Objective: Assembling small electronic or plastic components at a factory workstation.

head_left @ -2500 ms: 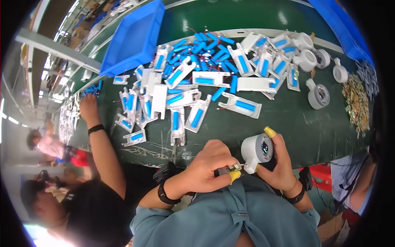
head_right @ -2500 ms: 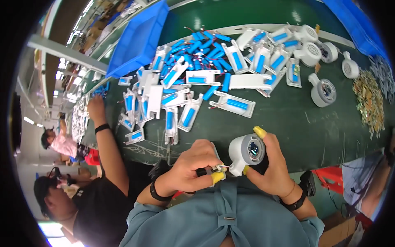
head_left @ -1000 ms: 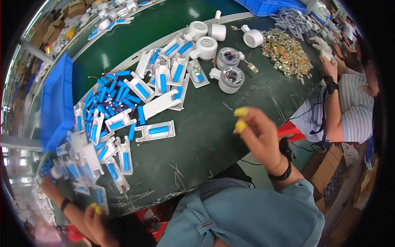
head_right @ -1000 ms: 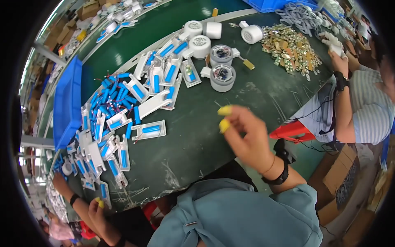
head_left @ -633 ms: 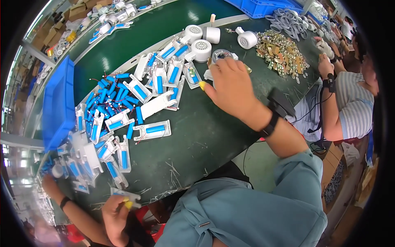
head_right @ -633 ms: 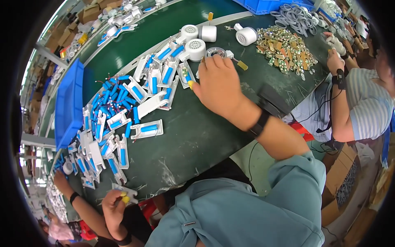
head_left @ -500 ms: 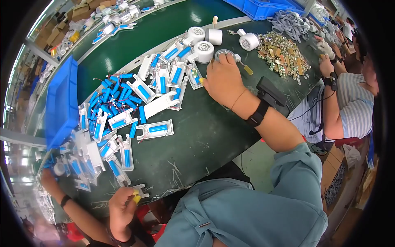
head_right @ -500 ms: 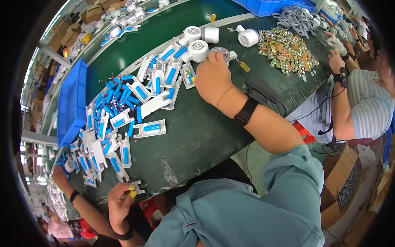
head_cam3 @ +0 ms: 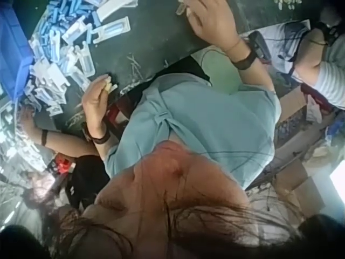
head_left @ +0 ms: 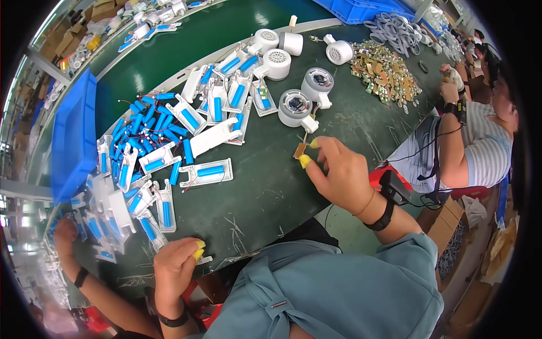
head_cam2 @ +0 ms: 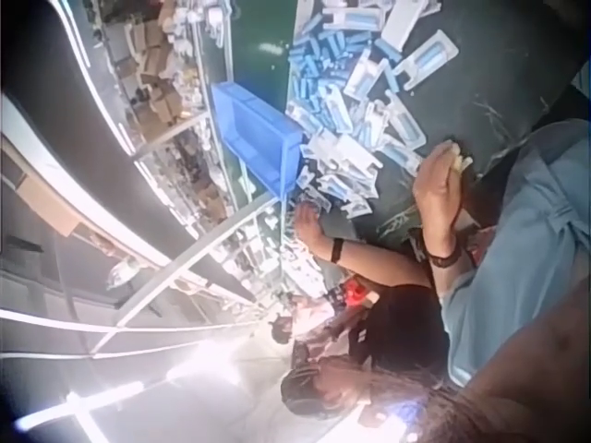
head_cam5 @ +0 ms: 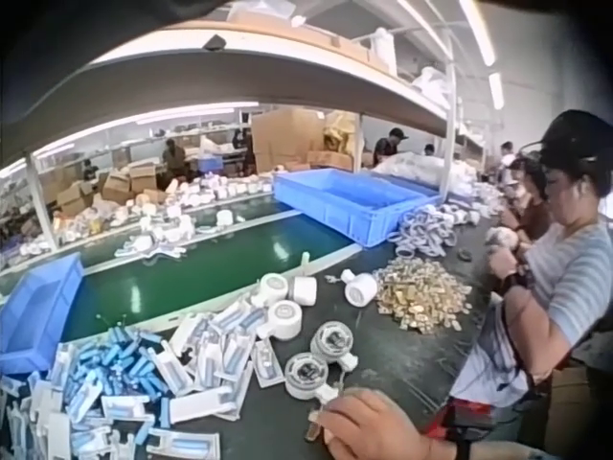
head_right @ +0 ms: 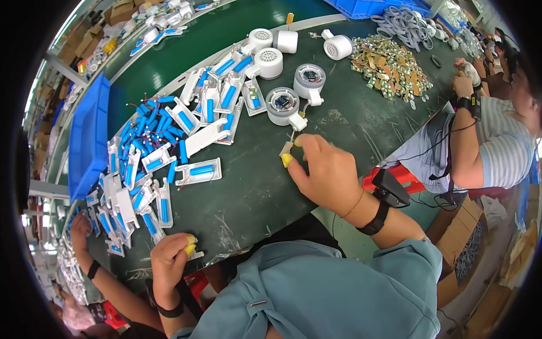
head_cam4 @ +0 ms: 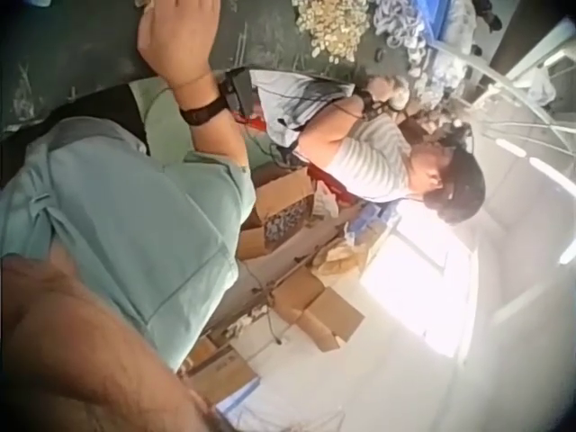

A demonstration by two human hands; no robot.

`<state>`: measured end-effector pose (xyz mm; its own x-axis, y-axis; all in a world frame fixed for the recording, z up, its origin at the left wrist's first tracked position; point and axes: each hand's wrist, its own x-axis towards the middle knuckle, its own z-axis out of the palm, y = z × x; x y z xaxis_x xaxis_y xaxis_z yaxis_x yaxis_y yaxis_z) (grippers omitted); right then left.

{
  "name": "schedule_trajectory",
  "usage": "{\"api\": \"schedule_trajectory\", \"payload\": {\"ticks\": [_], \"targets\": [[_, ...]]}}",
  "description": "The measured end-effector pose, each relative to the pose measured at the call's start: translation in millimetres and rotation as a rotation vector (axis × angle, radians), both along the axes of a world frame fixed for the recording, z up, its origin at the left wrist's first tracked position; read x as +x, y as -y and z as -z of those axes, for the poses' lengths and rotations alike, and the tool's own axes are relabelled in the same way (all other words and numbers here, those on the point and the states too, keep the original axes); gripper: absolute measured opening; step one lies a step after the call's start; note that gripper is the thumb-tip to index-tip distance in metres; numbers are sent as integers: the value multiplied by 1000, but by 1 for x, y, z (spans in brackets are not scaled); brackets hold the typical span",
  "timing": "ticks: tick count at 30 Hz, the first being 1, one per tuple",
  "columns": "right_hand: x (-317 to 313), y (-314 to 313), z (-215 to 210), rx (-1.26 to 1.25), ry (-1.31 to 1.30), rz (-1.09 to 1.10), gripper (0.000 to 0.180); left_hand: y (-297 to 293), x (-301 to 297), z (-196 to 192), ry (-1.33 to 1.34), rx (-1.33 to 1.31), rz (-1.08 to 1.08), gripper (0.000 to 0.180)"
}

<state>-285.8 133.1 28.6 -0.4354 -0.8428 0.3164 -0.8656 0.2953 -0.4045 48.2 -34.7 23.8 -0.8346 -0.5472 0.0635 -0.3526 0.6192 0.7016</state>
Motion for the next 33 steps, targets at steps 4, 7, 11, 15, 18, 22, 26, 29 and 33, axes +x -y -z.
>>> {"api": "schedule_trajectory", "payload": {"ticks": [4, 7, 11, 15, 18, 22, 26, 29, 33], "targets": [[-5, 7, 14, 60, 753, 135, 33, -3, -10, 2, -83, 18, -62, 30], [-15, 12, 17, 26, 1573, 119, 33, 3, -12, 7, -142, -29, -47, 31], [-16, 15, 25, -274, 2203, -11, 29, 7, -7, 19, -159, 90, -95, 31], [-12, 13, 22, -489, 2273, 11, 25, 11, -9, 27, -188, 300, -98, 28], [0, 14, 16, -320, 1908, 174, 16, 4, -13, 27, -226, 480, -160, 24], [35, 14, 11, -39, 1565, 59, 18, 3, -12, 24, -169, 508, -173, 22], [67, 11, 21, 85, 1586, -148, 19, -2, -17, 23, -159, 449, -147, 21], [83, 14, 24, 218, 1639, -273, 20, -9, -24, 19, -118, 417, -125, 24], [96, 15, 28, 156, 1724, -281, 20, -18, -35, 15, -115, 122, 0, 29]]}}
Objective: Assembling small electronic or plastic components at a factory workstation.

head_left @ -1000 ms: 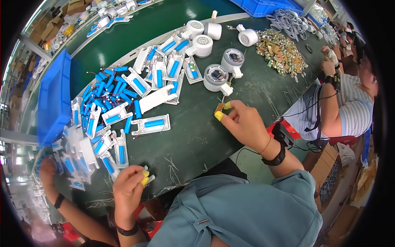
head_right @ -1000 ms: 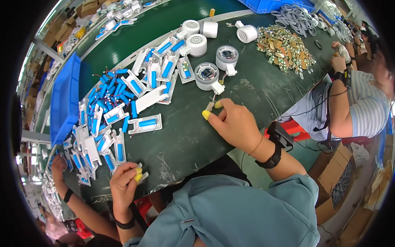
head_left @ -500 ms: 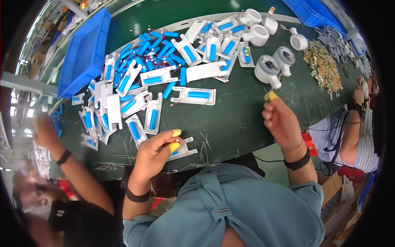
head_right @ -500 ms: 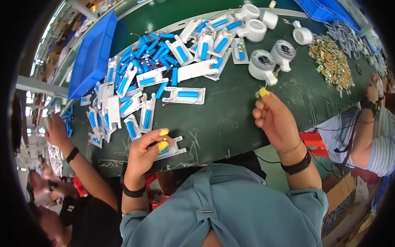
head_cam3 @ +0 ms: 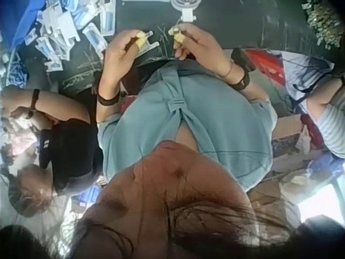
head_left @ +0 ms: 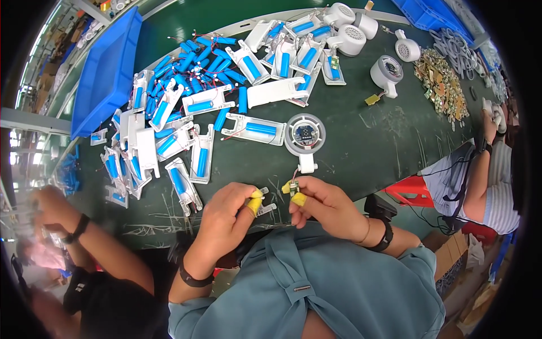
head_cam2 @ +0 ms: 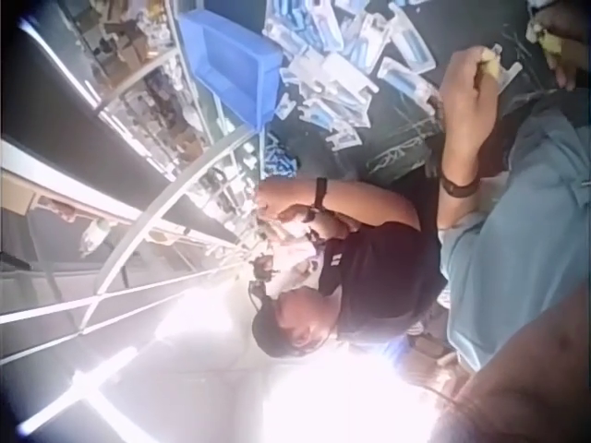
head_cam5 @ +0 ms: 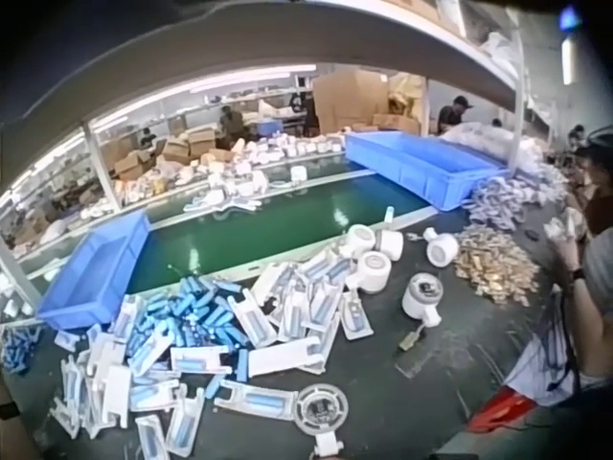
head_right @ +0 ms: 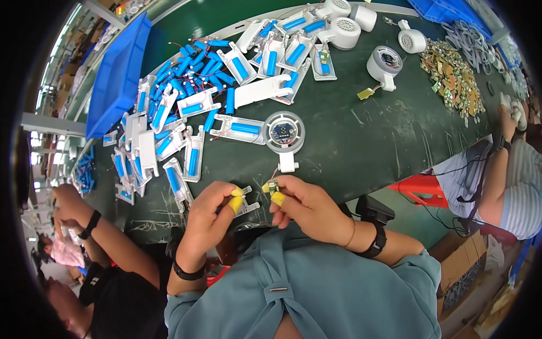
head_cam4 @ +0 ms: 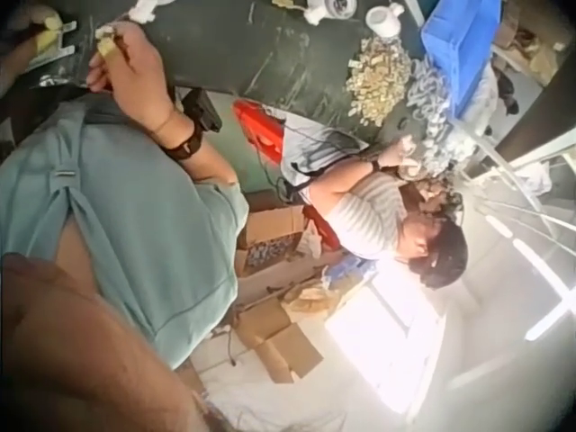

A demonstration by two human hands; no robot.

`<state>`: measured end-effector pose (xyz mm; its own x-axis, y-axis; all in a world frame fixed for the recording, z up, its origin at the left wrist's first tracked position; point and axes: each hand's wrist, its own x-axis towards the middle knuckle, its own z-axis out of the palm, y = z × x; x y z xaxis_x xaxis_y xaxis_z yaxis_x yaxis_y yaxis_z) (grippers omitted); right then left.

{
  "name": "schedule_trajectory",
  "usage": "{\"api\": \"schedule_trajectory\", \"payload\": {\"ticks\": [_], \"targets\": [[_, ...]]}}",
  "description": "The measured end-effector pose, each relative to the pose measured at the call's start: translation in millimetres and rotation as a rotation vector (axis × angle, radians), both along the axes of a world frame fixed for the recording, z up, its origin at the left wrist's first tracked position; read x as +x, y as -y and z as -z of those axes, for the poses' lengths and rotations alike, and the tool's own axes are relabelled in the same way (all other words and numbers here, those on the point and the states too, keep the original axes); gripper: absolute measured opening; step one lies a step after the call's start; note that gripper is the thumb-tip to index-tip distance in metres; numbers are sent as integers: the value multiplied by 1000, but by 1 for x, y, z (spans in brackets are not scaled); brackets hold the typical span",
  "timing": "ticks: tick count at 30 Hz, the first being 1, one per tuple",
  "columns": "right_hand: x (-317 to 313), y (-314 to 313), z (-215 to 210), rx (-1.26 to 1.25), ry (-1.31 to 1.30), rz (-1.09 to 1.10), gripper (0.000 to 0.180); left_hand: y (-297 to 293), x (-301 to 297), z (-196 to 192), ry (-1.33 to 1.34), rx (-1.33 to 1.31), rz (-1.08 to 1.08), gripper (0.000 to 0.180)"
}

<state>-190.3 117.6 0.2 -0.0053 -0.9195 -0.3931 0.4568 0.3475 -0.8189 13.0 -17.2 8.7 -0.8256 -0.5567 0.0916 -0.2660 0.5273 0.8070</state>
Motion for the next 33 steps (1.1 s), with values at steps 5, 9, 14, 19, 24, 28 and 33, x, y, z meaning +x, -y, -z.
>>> {"api": "schedule_trajectory", "payload": {"ticks": [5, 9, 14, 19, 24, 28, 33], "targets": [[1, 2, -1, 52, -33, -29, 20, -8, -17, 1, -28, -90, 64, 29], [-1, 0, 3, 19, -114, -71, 18, -8, -25, 2, -37, -91, 79, 28], [1, 1, 0, 12, -230, -116, 16, -4, -30, -4, 64, -34, 149, 29], [4, 3, -5, 8, -314, -108, 14, 1, -33, -6, 47, -41, 193, 24], [5, 5, -10, 24, -455, -142, 12, 9, -34, -7, 45, -71, 248, 22], [10, 2, -5, -117, -633, -127, 11, 27, -38, -15, 208, 98, 373, 17], [11, 1, 9, -313, -919, -29, 12, 27, -48, -18, 271, 64, 422, 14]]}}
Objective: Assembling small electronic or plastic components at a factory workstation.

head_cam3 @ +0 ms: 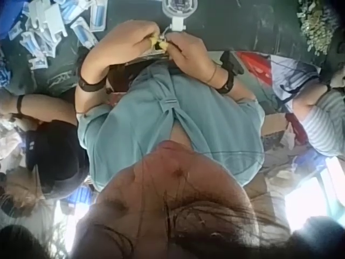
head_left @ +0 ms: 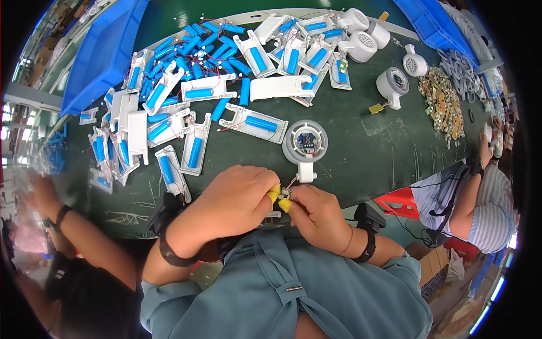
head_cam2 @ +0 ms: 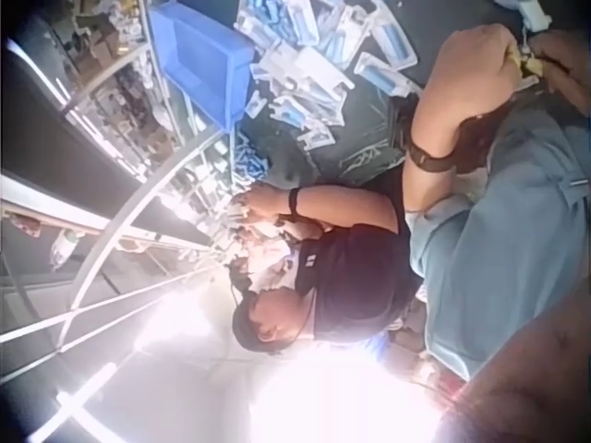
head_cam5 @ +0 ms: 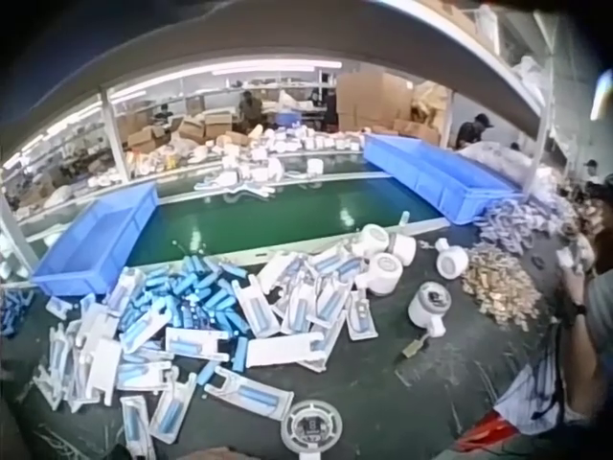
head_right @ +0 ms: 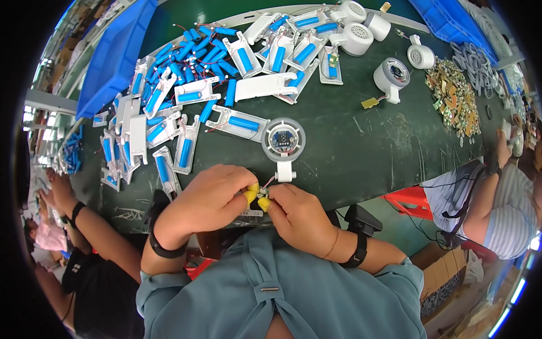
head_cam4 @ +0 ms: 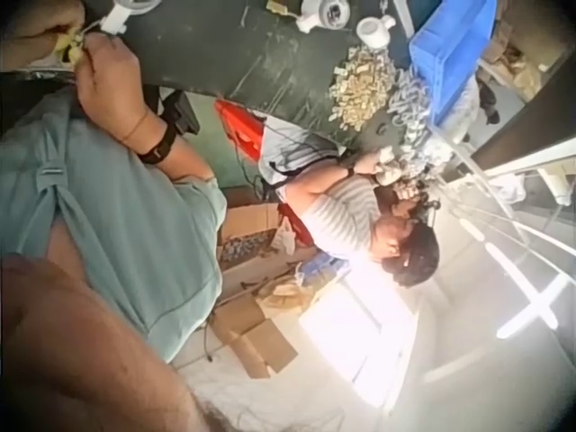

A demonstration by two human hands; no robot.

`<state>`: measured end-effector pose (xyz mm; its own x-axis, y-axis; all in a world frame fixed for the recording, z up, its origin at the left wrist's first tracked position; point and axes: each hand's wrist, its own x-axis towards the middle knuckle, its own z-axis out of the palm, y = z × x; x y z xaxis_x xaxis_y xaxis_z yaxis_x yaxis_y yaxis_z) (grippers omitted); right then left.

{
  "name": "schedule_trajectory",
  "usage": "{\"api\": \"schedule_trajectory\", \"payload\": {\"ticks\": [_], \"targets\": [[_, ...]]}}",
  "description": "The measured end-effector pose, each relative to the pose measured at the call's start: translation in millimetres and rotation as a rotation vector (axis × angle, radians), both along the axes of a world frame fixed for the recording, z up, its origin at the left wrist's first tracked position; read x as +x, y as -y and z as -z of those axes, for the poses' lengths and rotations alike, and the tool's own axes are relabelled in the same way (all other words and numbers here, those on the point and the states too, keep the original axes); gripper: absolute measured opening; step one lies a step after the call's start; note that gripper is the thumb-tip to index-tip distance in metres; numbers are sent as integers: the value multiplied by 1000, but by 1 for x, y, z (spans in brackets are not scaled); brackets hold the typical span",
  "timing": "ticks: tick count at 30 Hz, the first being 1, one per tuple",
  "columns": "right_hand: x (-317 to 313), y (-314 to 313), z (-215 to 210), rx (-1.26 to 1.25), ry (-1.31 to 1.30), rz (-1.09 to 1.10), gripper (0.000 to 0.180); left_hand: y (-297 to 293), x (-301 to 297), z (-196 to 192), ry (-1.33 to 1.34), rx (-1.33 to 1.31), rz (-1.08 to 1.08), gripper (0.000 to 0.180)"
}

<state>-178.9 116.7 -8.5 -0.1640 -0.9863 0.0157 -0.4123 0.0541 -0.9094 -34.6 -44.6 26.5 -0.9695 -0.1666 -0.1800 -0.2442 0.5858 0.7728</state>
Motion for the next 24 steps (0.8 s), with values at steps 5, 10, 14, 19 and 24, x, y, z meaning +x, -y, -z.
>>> {"api": "schedule_trajectory", "payload": {"ticks": [5, 10, 14, 19, 24], "targets": [[2, 1, 2, -16, 23, 100, 12, -34, 3, 8, -257, -6, -461, 23], [5, 0, 6, -51, 55, 150, 12, -56, 4, 10, -304, -47, -515, 22], [6, 1, 5, -97, -10, 170, 13, -63, 5, 14, -336, 139, -598, 25], [8, -1, 7, -149, -55, 192, 12, -66, 3, 16, -370, 192, -614, 26], [7, 0, 10, -197, -81, 206, 11, -68, 1, 16, -412, 123, -589, 25]]}}
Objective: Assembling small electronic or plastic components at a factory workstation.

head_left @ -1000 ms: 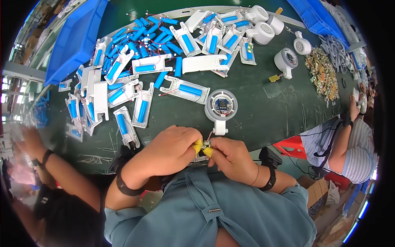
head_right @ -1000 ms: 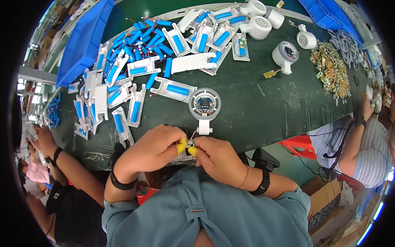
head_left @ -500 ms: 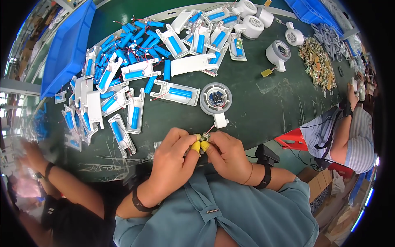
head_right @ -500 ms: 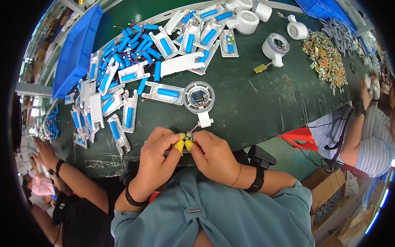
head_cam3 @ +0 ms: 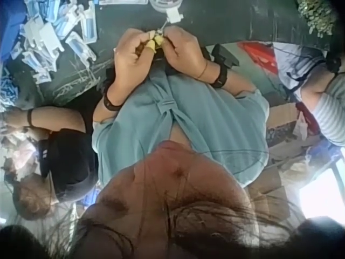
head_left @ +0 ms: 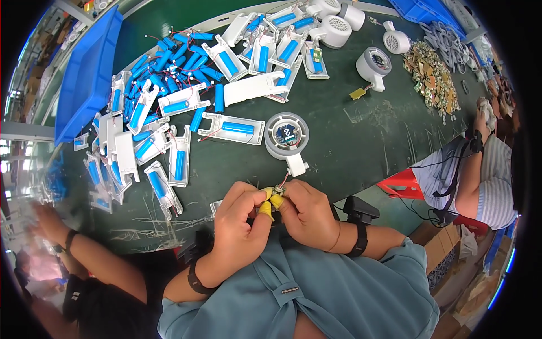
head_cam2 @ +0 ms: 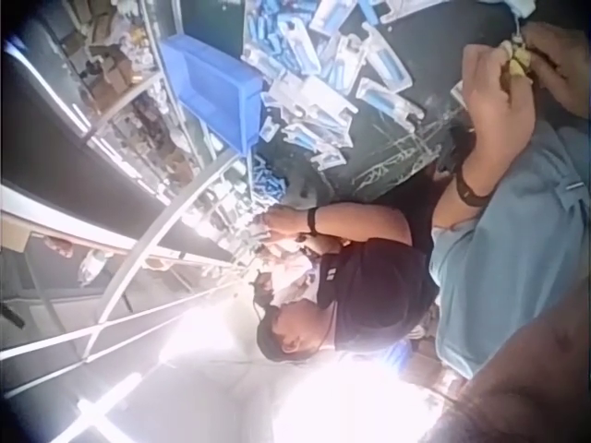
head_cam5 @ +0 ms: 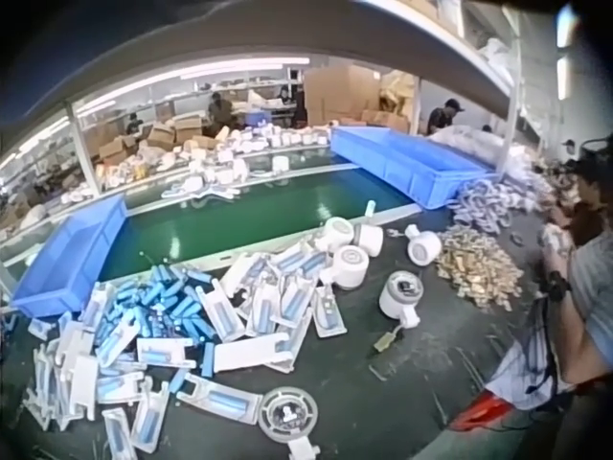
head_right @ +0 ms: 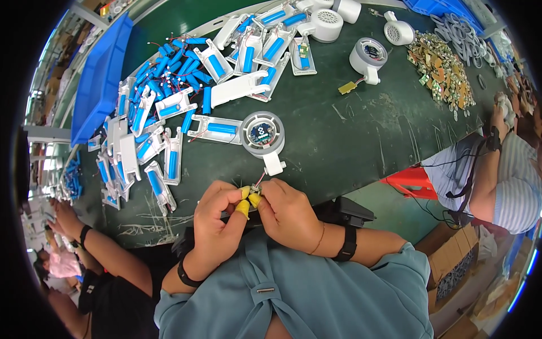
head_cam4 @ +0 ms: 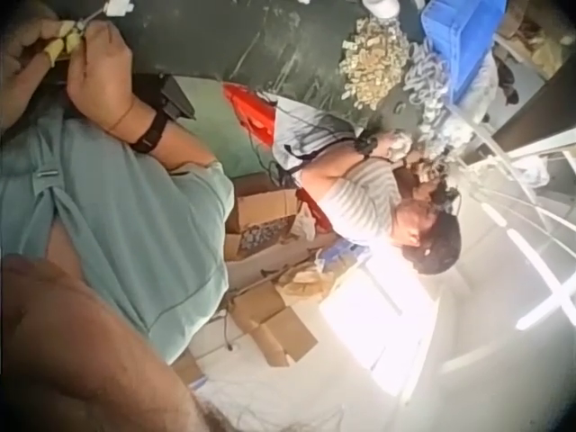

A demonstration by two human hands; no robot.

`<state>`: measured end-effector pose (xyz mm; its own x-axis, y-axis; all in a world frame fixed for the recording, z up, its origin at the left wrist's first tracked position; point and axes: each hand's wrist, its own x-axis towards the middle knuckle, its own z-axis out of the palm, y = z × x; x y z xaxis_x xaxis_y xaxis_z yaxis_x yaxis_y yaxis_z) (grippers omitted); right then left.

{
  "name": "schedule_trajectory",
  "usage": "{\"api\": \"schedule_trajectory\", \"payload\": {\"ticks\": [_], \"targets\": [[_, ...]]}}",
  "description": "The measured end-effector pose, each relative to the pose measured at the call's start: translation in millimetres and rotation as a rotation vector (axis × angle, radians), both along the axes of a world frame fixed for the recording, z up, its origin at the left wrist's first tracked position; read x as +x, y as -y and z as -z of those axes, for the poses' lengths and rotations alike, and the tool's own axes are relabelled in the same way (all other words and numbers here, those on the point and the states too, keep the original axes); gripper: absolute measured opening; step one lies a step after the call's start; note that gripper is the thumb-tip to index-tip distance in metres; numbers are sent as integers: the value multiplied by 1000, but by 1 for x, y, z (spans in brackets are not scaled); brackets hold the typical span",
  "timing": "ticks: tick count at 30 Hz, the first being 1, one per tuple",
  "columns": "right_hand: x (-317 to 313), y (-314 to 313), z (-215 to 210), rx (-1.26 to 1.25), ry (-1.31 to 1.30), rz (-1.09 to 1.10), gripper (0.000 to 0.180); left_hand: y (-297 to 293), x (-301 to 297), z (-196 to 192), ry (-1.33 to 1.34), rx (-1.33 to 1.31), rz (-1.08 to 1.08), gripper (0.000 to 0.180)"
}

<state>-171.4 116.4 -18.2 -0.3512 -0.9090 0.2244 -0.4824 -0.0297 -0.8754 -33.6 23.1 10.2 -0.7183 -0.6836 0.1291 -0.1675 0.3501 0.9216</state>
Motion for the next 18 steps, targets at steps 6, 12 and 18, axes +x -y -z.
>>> {"api": "schedule_trajectory", "payload": {"ticks": [6, 12, 18], "targets": [[-1, 0, -2, 17, 24, -7, 14, 8, 1, -1, 56, -39, 79, 31], [-3, -3, 2, -9, 81, -58, 26, 25, 3, -7, 62, -52, 182, 39], [-3, -4, -2, 11, 27, -59, 34, 14, -4, -13, 146, -107, 101, 37]]}}
